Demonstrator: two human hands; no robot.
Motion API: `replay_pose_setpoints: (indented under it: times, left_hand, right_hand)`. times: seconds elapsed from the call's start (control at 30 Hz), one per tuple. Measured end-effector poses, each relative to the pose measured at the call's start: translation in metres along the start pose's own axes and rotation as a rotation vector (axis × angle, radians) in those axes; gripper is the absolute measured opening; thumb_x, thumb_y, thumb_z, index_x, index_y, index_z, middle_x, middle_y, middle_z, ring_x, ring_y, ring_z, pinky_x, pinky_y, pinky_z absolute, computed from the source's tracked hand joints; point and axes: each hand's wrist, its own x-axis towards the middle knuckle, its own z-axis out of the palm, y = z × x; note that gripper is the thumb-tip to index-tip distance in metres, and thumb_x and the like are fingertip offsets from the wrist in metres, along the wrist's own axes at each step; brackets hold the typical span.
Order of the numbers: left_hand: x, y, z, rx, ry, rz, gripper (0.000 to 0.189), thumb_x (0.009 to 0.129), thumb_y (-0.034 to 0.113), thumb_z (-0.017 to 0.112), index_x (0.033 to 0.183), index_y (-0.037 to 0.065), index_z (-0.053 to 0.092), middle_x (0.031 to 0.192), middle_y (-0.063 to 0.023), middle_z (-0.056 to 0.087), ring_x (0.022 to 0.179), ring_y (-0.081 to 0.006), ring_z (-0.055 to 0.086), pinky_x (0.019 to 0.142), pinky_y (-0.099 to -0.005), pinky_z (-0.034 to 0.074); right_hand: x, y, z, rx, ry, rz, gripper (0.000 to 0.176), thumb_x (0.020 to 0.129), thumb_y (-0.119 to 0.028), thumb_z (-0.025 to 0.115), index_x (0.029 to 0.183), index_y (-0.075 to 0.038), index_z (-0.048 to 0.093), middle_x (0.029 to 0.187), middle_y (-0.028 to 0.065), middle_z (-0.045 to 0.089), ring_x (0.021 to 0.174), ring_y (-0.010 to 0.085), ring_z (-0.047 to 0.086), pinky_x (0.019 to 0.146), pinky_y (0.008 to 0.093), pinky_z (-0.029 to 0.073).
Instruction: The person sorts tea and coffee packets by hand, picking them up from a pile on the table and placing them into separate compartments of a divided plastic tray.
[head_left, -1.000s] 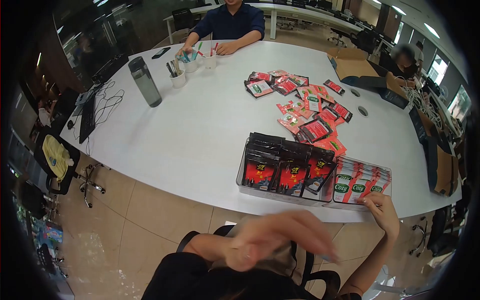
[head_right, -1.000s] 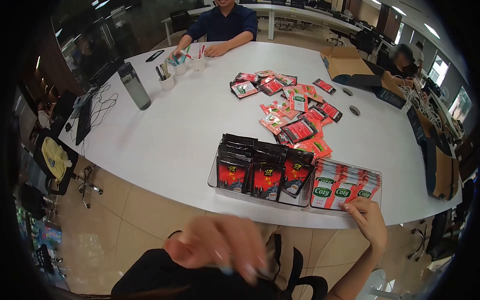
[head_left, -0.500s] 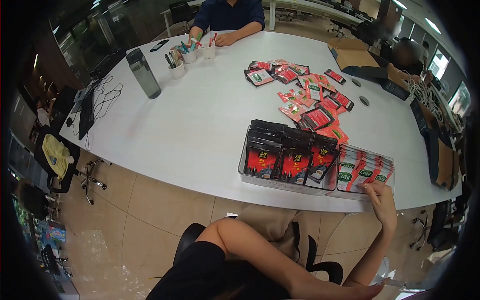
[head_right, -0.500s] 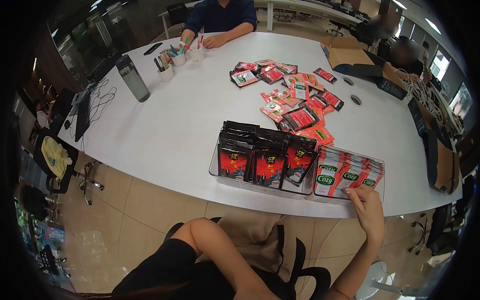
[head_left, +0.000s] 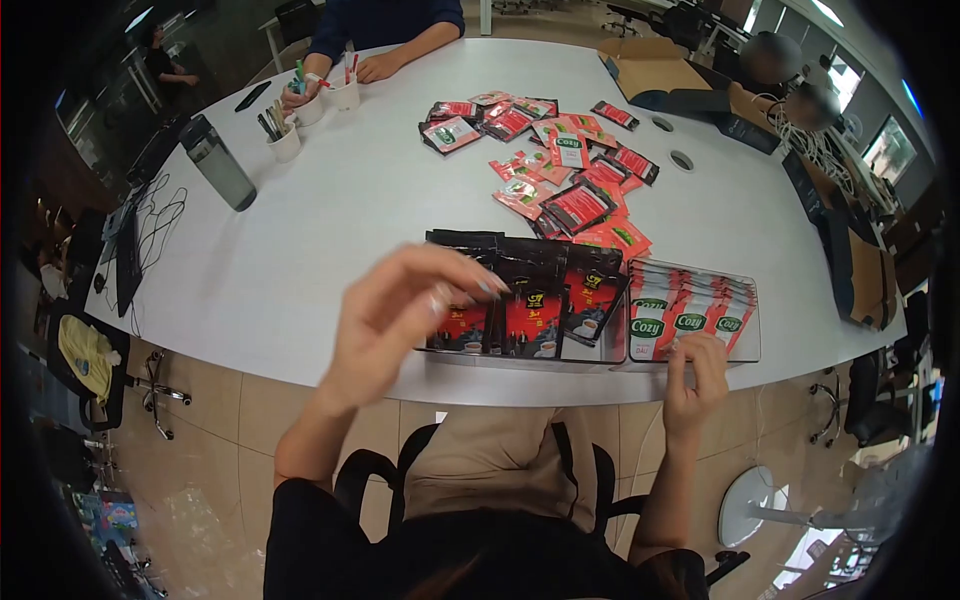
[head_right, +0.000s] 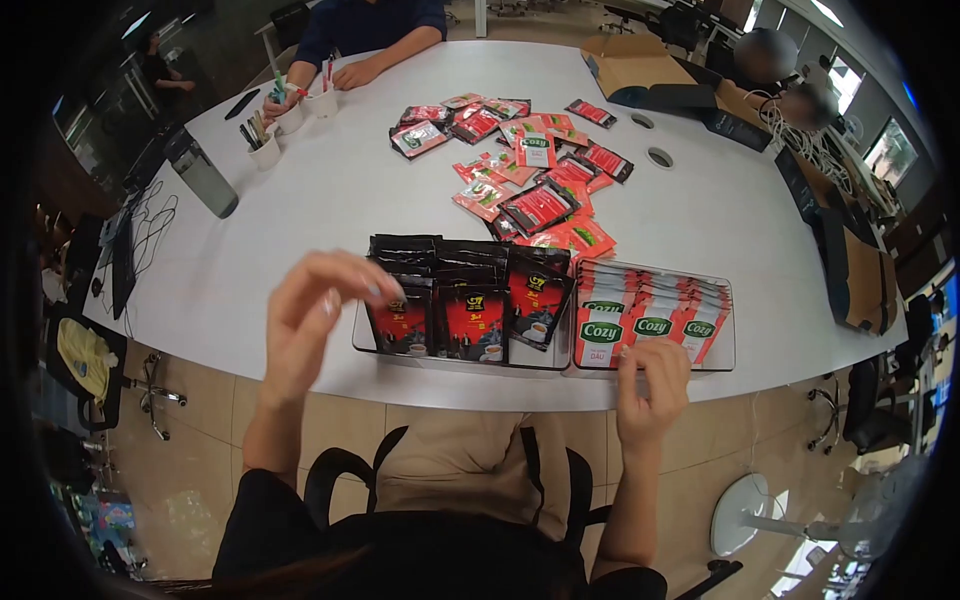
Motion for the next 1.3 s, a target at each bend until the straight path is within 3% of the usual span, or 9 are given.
replay_pose_setpoints:
  times: [0.13,0.33,0.57,0.77,0.9,1.0,1.1,1.2,1.3]
  left_hand:
    - [0.035,-0.028,-0.045,0.375,-0.017,-0.147,0.024,0.096,0.018,0.049,0.109,0.001,0.057,0.106,-0.0107,0.065,0.101,-0.0176,0.06,0.088,-0.0324,0.045]
    - [0.096,-0.12,-0.08,0.464,-0.224,-0.217,0.025,0.095,0.019,0.052,0.109,0.001,0.063,0.106,-0.0092,0.067,0.098,-0.0178,0.063,0.085,-0.0363,0.049]
    - [0.17,-0.238,-0.08,0.812,-0.318,-0.048,0.04,0.082,0.025,0.07,0.116,0.006,0.062,0.109,-0.011,0.065,0.097,-0.0223,0.063,0.081,-0.0369,0.05]
    - [0.199,-0.258,-0.066,0.77,-0.267,-0.227,0.064,0.062,0.028,0.085,0.114,0.002,0.058,0.101,-0.0181,0.063,0.092,-0.025,0.063,0.079,-0.0351,0.049]
    - [0.2,-0.246,-0.064,0.674,-0.282,-0.418,0.061,0.063,0.023,0.086,0.114,0.003,0.058,0.082,-0.0076,0.064,0.073,-0.0146,0.062,0.065,-0.0275,0.048]
    - [0.198,-0.245,-0.065,0.649,-0.265,-0.413,0.051,0.067,0.023,0.084,0.11,0.008,0.063,0.077,-0.0033,0.065,0.071,-0.0108,0.06,0.063,-0.0256,0.046]
    - [0.197,-0.241,-0.063,0.667,-0.289,-0.383,0.048,0.067,0.023,0.082,0.109,0.008,0.063,0.081,-0.0031,0.065,0.07,-0.0113,0.059,0.064,-0.0256,0.047]
    - [0.2,-0.251,-0.061,0.705,-0.311,-0.124,0.05,0.065,0.025,0.082,0.108,0.007,0.063,0.091,-0.0076,0.066,0.078,-0.0168,0.062,0.068,-0.0305,0.049]
    - [0.202,-0.256,-0.052,0.828,-0.339,0.19,0.04,0.073,0.025,0.075,0.108,0.008,0.064,0.107,-0.0101,0.064,0.096,-0.0225,0.06,0.079,-0.0353,0.049]
  right_hand:
    - [-0.007,0.002,0.019,-0.114,0.087,-0.024,0.011,0.082,-0.006,0.061,0.071,-0.004,0.059,0.073,0.0056,0.061,0.078,0.023,0.056,0.08,0.0338,0.035]
    - [-0.014,0.008,0.027,-0.153,0.142,-0.051,0.019,0.083,-0.008,0.055,0.065,-0.005,0.059,0.068,0.0045,0.059,0.074,0.0219,0.055,0.078,0.0336,0.033]
    - [-0.014,0.008,0.026,-0.147,0.138,-0.039,0.018,0.082,-0.007,0.054,0.065,-0.006,0.059,0.066,0.0044,0.059,0.072,0.022,0.055,0.078,0.0339,0.034]
    - [-0.012,0.007,0.025,-0.145,0.147,-0.028,0.018,0.08,-0.007,0.055,0.063,-0.006,0.058,0.065,0.0046,0.058,0.071,0.0221,0.054,0.075,0.0338,0.035]
    - [-0.012,0.006,0.025,-0.148,0.146,-0.019,0.018,0.08,-0.007,0.055,0.062,-0.005,0.058,0.065,0.0046,0.058,0.07,0.0222,0.054,0.074,0.0335,0.035]
    - [-0.012,0.007,0.025,-0.146,0.14,-0.022,0.018,0.08,-0.007,0.055,0.063,-0.005,0.058,0.065,0.0045,0.058,0.07,0.0222,0.054,0.075,0.0337,0.035]
    - [-0.013,0.007,0.026,-0.148,0.136,-0.025,0.017,0.08,-0.007,0.054,0.064,-0.005,0.059,0.065,0.0046,0.059,0.07,0.0222,0.054,0.075,0.034,0.035]
    - [-0.012,0.007,0.026,-0.149,0.132,-0.024,0.018,0.081,-0.007,0.053,0.064,-0.005,0.059,0.065,0.0047,0.059,0.07,0.0223,0.054,0.075,0.0343,0.035]
    - [-0.013,0.007,0.026,-0.154,0.139,-0.023,0.018,0.082,-0.008,0.053,0.064,-0.005,0.059,0.065,0.0049,0.059,0.069,0.0224,0.054,0.075,0.0344,0.035]
